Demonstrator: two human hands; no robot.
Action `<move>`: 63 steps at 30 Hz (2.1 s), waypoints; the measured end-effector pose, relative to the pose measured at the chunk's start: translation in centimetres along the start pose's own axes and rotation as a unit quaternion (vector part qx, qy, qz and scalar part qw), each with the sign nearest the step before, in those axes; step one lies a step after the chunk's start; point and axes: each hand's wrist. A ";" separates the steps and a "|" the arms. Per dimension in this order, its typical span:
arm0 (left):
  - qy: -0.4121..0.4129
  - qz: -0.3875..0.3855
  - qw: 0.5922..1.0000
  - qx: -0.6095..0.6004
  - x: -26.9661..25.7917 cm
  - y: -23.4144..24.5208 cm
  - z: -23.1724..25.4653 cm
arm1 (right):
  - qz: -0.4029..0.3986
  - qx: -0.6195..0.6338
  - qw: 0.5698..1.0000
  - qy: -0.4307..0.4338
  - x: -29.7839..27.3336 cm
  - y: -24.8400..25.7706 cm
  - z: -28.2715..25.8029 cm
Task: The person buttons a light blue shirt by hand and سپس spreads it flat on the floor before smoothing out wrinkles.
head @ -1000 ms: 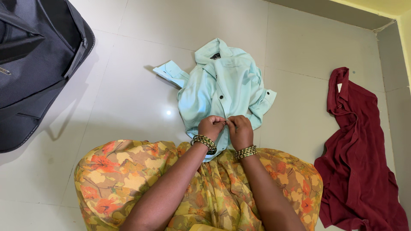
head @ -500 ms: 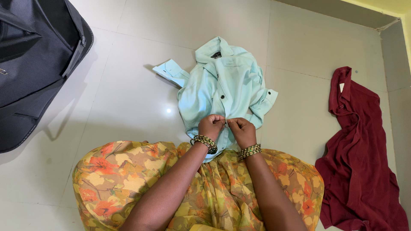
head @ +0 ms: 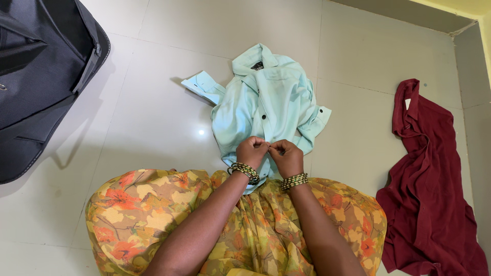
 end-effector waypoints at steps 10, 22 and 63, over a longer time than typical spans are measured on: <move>0.036 -0.021 0.973 -0.226 1.8 -1.0 -2.7 | -0.076 0.244 0.958 -0.134 1.4 -0.5 3.7; -0.068 -0.164 0.935 -0.307 3.2 0.2 -2.7 | -0.222 0.485 0.806 -0.257 2.1 0.6 4.7; 0.021 -0.290 0.778 0.557 -5.8 4.5 1.9 | -0.142 -0.121 0.982 0.041 -1.2 -1.7 6.0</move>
Point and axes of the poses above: each hand's wrist, its own x-axis towards the middle knuckle, its own y-axis out of the back of the hand, z = x × y
